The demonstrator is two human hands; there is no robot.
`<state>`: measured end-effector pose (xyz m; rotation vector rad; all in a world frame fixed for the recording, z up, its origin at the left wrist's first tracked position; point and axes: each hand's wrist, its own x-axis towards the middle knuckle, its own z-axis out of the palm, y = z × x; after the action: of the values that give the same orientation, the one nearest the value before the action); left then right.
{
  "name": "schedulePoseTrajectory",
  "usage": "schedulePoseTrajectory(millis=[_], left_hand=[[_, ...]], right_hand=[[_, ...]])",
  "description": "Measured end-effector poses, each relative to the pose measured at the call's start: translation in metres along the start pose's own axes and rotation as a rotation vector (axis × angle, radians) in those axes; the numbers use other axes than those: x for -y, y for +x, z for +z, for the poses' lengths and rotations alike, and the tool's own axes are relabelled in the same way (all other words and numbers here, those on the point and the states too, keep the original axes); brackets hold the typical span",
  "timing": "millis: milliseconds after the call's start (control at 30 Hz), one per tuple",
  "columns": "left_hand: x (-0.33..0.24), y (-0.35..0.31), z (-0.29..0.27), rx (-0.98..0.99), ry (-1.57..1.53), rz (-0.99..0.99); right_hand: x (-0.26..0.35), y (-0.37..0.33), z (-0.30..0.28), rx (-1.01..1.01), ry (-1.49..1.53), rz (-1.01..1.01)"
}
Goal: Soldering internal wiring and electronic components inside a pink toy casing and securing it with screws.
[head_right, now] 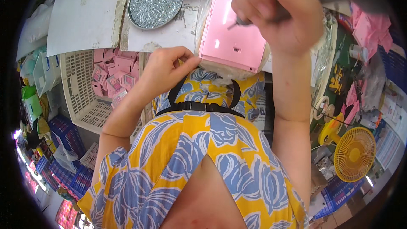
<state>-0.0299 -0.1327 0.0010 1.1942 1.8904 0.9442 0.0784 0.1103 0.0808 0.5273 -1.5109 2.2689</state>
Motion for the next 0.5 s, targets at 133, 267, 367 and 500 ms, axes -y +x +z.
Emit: schedulePoseTrajectory(millis=[133, 267, 367, 500], left_hand=[[0.010, -0.016, 0.037, -0.069, -0.052, 0.094], [0.017, -0.019, 0.048, -0.160, 0.138, 0.212], [0.017, -0.019, 0.050, -0.179, 0.289, 0.212], [0.018, -0.014, 0.048, -0.104, 0.364, 0.177]], right_hand=[[-0.043, 0.016, -0.006, -0.184, -0.035, -0.103], [-0.067, 0.022, -0.004, -0.336, -0.059, -0.102], [-0.075, 0.024, -0.006, -0.323, -0.017, -0.135], [-0.070, 0.022, -0.012, -0.327, -0.066, -0.170]])
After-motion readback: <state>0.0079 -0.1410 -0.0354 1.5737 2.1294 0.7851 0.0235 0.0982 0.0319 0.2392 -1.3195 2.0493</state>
